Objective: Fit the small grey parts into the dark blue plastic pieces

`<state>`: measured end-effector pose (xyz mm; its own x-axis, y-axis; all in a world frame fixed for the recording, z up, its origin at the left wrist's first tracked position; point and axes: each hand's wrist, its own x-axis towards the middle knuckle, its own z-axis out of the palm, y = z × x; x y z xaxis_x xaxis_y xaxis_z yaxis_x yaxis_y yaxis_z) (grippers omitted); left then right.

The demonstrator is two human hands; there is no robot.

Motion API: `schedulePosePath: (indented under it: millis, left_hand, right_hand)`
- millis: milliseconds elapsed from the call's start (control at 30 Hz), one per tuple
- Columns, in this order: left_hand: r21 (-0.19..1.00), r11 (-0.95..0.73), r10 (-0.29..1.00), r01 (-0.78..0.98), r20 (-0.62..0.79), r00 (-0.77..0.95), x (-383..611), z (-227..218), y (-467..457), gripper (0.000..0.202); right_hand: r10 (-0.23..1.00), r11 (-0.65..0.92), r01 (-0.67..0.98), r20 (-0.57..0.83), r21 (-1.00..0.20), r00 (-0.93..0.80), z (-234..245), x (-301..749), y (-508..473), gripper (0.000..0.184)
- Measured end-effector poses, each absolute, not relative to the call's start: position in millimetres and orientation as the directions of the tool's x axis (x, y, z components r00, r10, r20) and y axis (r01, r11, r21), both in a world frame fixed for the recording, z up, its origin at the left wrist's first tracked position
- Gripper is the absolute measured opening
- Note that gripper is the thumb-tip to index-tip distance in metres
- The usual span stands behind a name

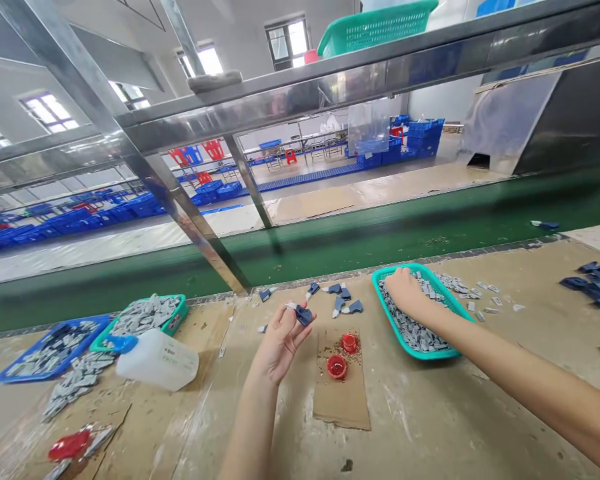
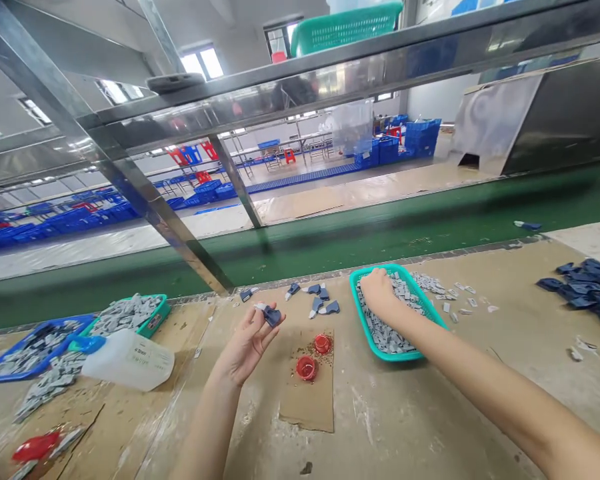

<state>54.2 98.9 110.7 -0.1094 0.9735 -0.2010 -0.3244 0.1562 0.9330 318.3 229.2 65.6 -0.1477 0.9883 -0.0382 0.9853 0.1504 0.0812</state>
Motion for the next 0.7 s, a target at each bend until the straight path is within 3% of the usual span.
schedulePosePath:
  millis: [133,300,400,467,500,567,700]
  left_hand:
    - [0.87,0.165,0.952,-0.464,-0.263,-0.154,54,99,83,0.041]
    - [0.837,0.104,0.926,-0.537,-0.279,-0.255,55,93,63,0.038]
    - [0.847,0.018,0.873,-0.531,-0.272,-0.405,57,86,46,0.043]
    - [0.859,-0.016,0.806,-0.513,-0.292,-0.514,60,79,35,0.047]
    - [0.862,-0.015,0.773,-0.506,-0.311,-0.553,62,75,30,0.048]
    - [0.862,0.012,0.727,-0.506,-0.355,-0.587,68,70,22,0.048]
    - [0.89,0.009,0.688,-0.456,-0.336,-0.643,78,70,13,0.045]
  right_hand:
    - [0.988,0.153,0.987,-0.031,0.044,-0.152,70,329,229,0.011]
    - [0.984,0.179,0.979,0.031,-0.099,-0.176,95,357,217,0.013]
    - [0.977,0.204,0.931,0.126,-0.303,-0.174,101,361,175,0.019]
    - [0.974,0.219,0.669,0.197,-0.711,-0.109,95,350,138,0.021]
    - [0.983,0.185,0.513,0.15,-0.838,-0.11,89,341,121,0.022]
    - [0.991,0.042,0.289,0.002,-0.956,-0.136,76,318,96,0.024]
    - [0.975,-0.185,0.038,-0.188,-0.982,-0.115,54,280,86,0.029]
